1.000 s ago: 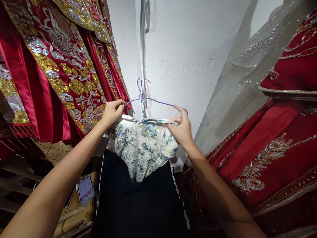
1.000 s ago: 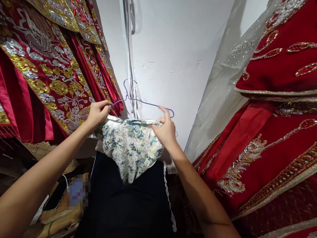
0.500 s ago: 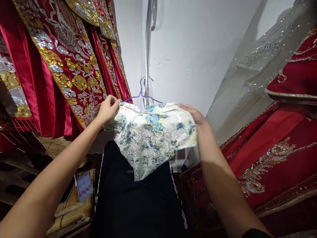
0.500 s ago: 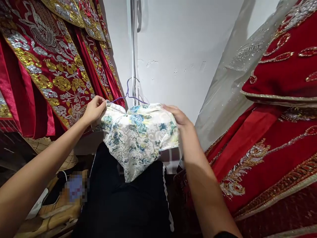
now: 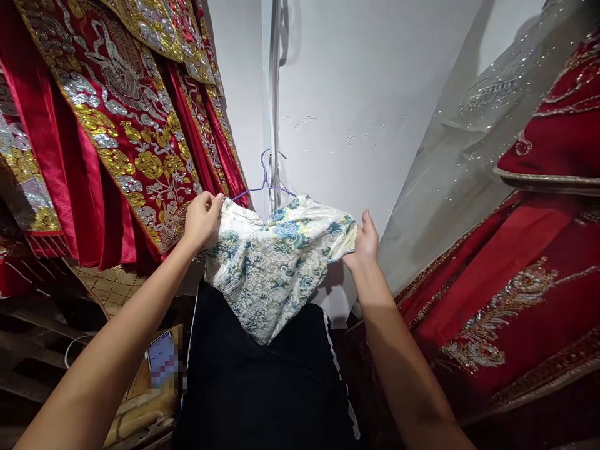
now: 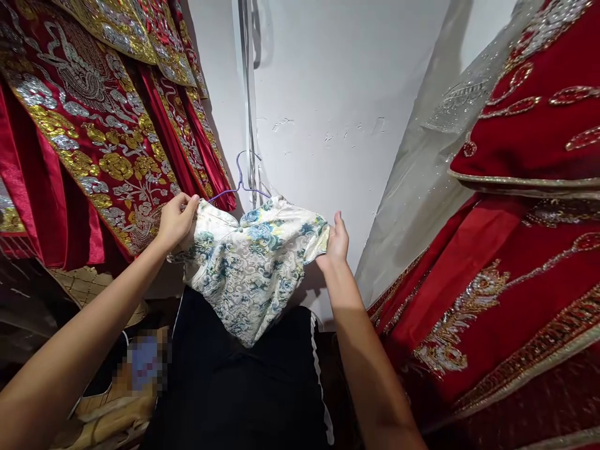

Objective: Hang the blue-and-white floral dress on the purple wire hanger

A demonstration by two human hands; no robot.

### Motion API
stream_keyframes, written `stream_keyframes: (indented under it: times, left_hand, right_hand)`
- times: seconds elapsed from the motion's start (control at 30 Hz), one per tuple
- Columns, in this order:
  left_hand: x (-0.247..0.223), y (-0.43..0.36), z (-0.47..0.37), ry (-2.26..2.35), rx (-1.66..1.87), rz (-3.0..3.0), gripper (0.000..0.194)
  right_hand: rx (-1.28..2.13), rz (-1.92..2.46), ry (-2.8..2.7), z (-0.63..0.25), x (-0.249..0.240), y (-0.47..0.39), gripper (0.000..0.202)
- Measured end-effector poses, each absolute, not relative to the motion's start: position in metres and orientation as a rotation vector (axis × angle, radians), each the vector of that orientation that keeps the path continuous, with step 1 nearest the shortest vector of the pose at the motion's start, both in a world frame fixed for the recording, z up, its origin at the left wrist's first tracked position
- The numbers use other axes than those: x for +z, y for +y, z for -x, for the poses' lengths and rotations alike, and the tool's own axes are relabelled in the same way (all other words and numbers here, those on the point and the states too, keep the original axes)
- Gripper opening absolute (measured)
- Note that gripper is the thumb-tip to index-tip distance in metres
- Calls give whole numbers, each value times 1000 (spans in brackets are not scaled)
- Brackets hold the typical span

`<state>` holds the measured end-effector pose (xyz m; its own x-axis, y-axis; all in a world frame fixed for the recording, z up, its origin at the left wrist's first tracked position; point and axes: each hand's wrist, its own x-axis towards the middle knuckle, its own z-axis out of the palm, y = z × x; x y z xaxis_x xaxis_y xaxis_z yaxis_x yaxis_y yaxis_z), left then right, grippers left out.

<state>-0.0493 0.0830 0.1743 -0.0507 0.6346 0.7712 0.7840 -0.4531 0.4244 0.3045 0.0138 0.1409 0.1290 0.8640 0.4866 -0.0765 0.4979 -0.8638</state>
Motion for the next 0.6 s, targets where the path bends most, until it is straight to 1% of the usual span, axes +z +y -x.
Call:
stream_keyframes:
  times: [0.03,0.13,0.23,0.33,0.43,0.5,0.57,0.6]
  left_hand:
    - [174,80,47,-1537,-1502,2064,41]
    - [175,76,42,-1506,-1427,2093,39]
    - [180,81,41,-1485,-1376,2093,38]
    - [181,91,43,-1499,-1420,2095,39]
    - [174,96,44,-1516,-1654,2239,42]
    - [167,92,43,-1436,-1821,2424,44]
    - [161,81,39,-1313,-1881,2634,44]
    - [159,74,34,-1254,-1873,2732,43]
  right_hand:
    - [805,790,-1242,-307,144,13,88]
    - [724,778,-1270,-306,164,9,85]
    - [632,769,-1352,-289,187,1,85]
    - [643,762,-1473,-263,196,-9,86]
    - [791,725,-1744,-245,184,-15,84]
    - [877,731,-1984,-239,166,-12,71]
    - [813,831,-2135,-236,144,-2,56]
    - [725,911,-2163,-234,132,5,57]
